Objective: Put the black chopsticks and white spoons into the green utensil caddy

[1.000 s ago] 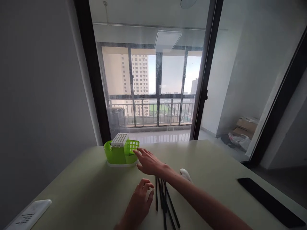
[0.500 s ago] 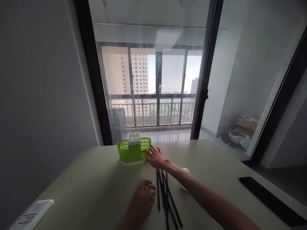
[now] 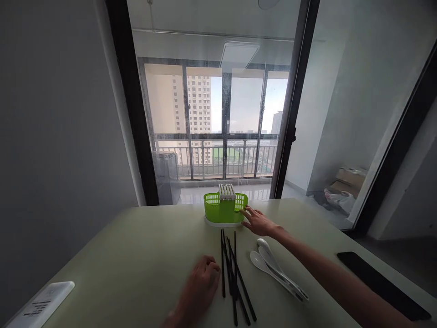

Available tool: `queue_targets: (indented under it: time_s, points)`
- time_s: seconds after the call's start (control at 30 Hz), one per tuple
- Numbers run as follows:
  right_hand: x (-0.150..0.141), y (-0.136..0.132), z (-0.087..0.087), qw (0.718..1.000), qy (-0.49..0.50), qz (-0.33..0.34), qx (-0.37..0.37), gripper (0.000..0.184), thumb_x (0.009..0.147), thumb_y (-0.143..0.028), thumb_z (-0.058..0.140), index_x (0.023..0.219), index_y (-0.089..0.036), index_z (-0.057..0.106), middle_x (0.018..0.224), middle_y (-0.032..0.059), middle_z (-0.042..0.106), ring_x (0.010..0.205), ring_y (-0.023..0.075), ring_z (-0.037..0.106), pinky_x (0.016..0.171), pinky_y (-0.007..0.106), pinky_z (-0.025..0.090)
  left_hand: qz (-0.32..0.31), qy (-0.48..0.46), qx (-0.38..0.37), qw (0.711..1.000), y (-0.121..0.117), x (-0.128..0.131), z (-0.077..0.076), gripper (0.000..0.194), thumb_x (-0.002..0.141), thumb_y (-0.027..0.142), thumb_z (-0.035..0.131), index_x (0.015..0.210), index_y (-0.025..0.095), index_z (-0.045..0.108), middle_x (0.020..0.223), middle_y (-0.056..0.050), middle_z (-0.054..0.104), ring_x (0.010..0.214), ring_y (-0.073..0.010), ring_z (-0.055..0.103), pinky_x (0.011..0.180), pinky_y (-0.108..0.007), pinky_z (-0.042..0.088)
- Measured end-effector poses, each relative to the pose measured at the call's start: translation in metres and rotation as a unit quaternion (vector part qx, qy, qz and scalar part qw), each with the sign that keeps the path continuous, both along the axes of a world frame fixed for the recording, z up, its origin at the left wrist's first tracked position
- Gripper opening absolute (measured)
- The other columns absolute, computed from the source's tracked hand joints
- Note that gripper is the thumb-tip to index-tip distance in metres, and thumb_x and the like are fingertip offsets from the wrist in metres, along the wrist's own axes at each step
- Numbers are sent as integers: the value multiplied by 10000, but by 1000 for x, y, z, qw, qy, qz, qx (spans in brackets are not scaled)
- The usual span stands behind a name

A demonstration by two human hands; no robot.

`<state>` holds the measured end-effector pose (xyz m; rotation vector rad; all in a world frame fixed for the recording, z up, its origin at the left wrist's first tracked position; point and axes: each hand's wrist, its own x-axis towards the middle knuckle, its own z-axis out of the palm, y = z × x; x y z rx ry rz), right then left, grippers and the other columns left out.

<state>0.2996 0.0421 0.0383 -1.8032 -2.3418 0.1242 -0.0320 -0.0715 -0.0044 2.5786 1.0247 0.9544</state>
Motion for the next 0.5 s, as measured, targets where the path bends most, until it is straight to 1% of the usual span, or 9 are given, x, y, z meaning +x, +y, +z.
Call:
queue_targets:
  time_s: [0.13, 0.23, 0.33, 0.5]
  points:
    - [22, -17, -7, 1000, 11, -3, 13, 659, 1030, -536, 374, 1599, -210, 305, 1674, 147, 271, 1576, 274, 160, 1250, 468, 188, 0, 11, 9, 1000, 2, 1, -2, 141, 974, 151, 478, 969, 222, 599, 1100, -82, 642, 986, -203, 670, 903, -387, 585]
    - [33, -30, -11, 1000, 23, -2, 21, 669, 1026, -553, 376, 1598, -215, 303, 1673, 142, 267, 1567, 277, 195, 1240, 457, 239, -6, 14, 12, 1000, 2, 2, -1, 160, 976, 141, 468, 947, 220, 604, 1066, -70, 649, 968, -194, 663, 882, -367, 581]
    - [40, -42, -15, 999, 37, 1, 26, 697, 1013, -581, 393, 1603, -224, 289, 1688, 133, 227, 1560, 282, 220, 1236, 449, 265, -1, 12, 17, 1000, 1, 3, 2, 165, 981, 151, 475, 929, 224, 613, 1019, -54, 664, 934, -190, 655, 852, -356, 573]
    - [47, -55, -22, 998, 58, -2, 24, 731, 999, -617, 402, 1609, -236, 275, 1699, 129, 193, 1543, 311, 263, 1218, 483, 313, -4, 10, 31, 999, -2, 4, 8, 168, 983, 168, 483, 895, 227, 613, 944, -46, 688, 889, -197, 654, 809, -355, 566]
